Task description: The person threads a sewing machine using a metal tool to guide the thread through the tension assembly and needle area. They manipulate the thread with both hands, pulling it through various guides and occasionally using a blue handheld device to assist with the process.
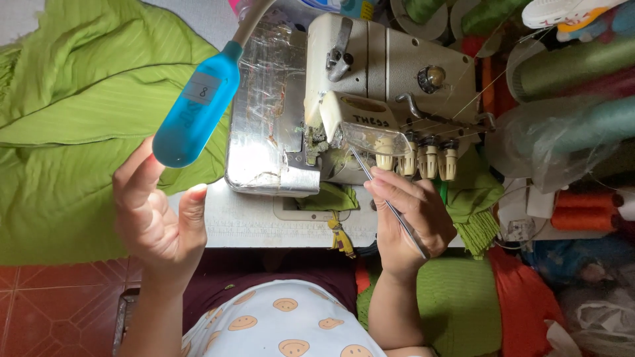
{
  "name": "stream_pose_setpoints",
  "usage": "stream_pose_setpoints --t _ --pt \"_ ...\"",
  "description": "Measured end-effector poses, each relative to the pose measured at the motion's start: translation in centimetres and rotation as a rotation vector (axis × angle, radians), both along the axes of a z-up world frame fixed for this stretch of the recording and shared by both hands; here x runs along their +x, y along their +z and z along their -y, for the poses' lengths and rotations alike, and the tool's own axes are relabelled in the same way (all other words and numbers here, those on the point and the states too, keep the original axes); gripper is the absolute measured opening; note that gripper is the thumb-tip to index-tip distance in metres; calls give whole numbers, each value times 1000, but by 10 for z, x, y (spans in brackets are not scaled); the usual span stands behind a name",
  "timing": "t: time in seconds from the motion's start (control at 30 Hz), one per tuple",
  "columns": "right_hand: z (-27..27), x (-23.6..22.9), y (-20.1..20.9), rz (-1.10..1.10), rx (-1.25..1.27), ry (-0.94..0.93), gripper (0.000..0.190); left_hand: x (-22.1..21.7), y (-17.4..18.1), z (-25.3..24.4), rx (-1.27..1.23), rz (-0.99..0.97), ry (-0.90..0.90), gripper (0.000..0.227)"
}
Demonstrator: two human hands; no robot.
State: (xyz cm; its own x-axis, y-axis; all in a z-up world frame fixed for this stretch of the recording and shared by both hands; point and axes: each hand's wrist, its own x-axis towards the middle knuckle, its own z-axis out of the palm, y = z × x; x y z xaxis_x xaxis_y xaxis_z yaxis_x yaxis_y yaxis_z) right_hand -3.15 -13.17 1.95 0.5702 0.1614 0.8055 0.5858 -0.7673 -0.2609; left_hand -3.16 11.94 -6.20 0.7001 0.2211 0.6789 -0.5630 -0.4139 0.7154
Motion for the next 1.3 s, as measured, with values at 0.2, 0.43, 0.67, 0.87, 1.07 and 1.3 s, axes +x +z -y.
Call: stream_pose_setpoints --t 0.2,0.43,0.67,0.87,1.07,1.3 --pt "-2 1 0 -7 -12 -14 15 0 7 3 78 -22 21 34" --pt "-1 -1 1 -21 -4 -23 17 -4 3 6 123 -67 32 32" --pt "-5 -2 6 6 -47 -52 13 -3 1 7 101 -53 32 31" --pt "-6 -4 5 20 -102 -57 19 -2 9 10 105 -39 13 30" --pt "-9 -2 9 10 -82 -24 17 -3 5 8 111 -43 24 29" --pt "-10 -2 11 -11 -58 -13 14 -4 2 7 83 -61 26 30"
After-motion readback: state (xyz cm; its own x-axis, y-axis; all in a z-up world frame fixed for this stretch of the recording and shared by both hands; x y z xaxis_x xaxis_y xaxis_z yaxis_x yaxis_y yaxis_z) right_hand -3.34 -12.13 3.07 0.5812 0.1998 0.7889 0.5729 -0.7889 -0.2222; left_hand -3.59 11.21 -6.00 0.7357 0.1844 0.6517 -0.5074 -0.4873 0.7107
